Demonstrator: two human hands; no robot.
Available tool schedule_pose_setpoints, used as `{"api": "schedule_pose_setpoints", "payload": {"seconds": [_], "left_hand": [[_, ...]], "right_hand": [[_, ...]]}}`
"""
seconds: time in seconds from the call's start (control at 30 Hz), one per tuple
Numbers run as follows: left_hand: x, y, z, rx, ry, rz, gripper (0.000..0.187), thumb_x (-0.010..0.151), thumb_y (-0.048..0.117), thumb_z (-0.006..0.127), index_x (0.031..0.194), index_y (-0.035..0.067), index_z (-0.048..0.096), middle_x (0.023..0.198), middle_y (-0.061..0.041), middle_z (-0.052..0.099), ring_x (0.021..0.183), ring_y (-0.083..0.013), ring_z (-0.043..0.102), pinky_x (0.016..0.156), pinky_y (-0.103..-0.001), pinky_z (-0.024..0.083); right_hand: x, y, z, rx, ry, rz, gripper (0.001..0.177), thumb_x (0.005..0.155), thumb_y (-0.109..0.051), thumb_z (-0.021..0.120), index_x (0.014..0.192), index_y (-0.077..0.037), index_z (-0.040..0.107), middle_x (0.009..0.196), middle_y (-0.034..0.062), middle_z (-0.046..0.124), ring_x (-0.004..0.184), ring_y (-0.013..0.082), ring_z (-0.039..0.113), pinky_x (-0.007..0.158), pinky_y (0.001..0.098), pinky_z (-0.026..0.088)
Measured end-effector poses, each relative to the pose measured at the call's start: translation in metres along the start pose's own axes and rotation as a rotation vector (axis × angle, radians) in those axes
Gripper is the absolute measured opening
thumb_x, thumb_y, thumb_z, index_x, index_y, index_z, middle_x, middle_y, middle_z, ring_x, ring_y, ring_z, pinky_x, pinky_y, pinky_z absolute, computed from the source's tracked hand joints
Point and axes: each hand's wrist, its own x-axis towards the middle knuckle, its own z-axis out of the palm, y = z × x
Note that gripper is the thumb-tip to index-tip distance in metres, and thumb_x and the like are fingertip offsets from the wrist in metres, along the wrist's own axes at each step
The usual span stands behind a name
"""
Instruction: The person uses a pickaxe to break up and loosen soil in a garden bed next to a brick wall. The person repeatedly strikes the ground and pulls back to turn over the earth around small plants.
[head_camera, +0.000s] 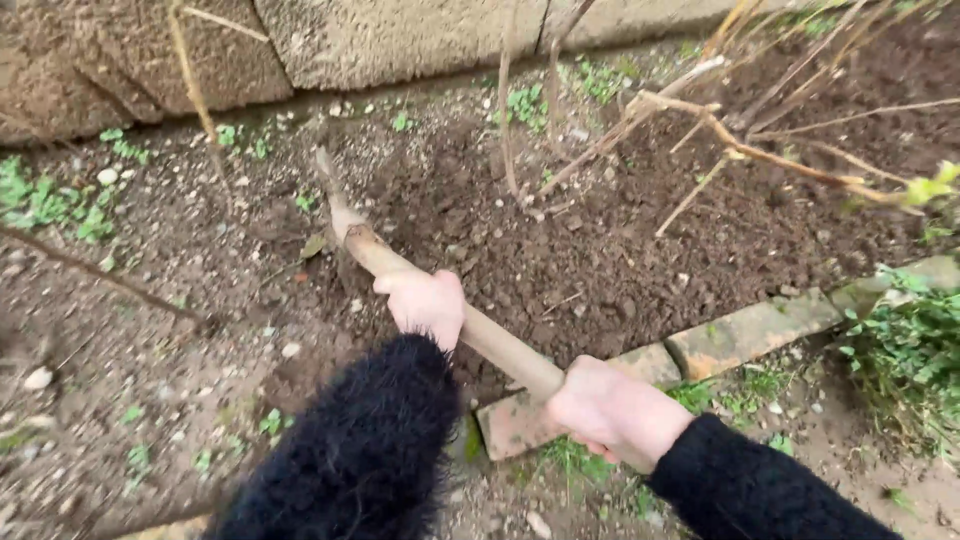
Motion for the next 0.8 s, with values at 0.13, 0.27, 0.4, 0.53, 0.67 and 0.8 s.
{"api": "schedule_pose_setpoints", "payload": {"seconds": [0.13,0.27,0.4,0.53,0.67,0.8], "left_hand": [[0.012,0.014,0.019,-0.022,0.193,-0.003,0.066,0.077,0.021,0.08,0.12,0.002,0.033,0.105,-0.025,0.067,0.089,-0.0411,0.073,0.072,-0.051,0.06],[0.01,0.03,0.011,-0.07,0.228,-0.058,0.065,0.074,0.019,0.083,0.117,0.003,0.036,0.104,-0.023,0.069,0.091,-0.0386,0.073,0.077,-0.049,0.059],[0.014,0.058,-0.017,-0.131,0.206,-0.153,0.066,0.071,0.018,0.084,0.117,0.006,0.039,0.106,-0.02,0.07,0.096,-0.0356,0.073,0.083,-0.046,0.058],[0.023,0.071,-0.081,-0.103,0.17,0.336,0.075,0.082,0.014,0.066,0.135,0.001,0.015,0.088,-0.016,0.069,0.076,-0.0326,0.071,0.066,-0.043,0.058],[0.01,0.09,-0.132,-0.031,0.11,0.976,0.086,0.096,0.008,0.043,0.157,-0.007,-0.015,0.066,-0.012,0.069,0.049,-0.0286,0.069,0.044,-0.038,0.058],[-0.014,0.092,-0.159,1.947,0.008,1.363,0.048,0.098,0.039,0.067,0.141,0.018,0.061,0.132,-0.008,0.066,0.134,-0.0557,0.05,0.11,-0.088,0.019]], "right_hand": [[-0.003,0.007,-0.002,0.327,-0.072,-0.076,0.024,0.07,-0.015,0.063,0.052,-0.002,0.054,0.044,0.0074,0.051,0.035,0.0167,0.043,0.039,0.0273,0.039],[-0.01,0.001,-0.001,0.408,-0.033,-0.064,0.03,0.077,-0.019,0.07,0.058,-0.002,0.054,0.049,0.0085,0.051,0.039,0.0177,0.043,0.038,0.0302,0.04],[-0.014,-0.014,-0.019,0.395,0.019,-0.031,0.039,0.081,-0.027,0.079,0.062,-0.003,0.054,0.053,0.0073,0.052,0.043,0.0178,0.045,0.042,0.0301,0.04],[0.009,-0.047,-0.022,0.501,0.101,-0.2,0.042,0.084,-0.024,0.078,0.057,-0.005,0.052,0.048,0.0065,0.051,0.04,0.0176,0.042,0.044,0.0317,0.036],[0.063,-0.092,-0.023,0.601,0.193,-0.402,0.044,0.083,-0.02,0.071,0.047,-0.005,0.049,0.04,0.01,0.049,0.032,0.0228,0.044,0.04,0.036,0.039],[0.091,-0.106,-0.017,0.527,0.07,-0.23,0.032,0.084,-0.014,0.06,0.055,-0.003,0.053,0.044,0.0138,0.051,0.039,0.0273,0.044,0.051,0.0401,0.043]]}}
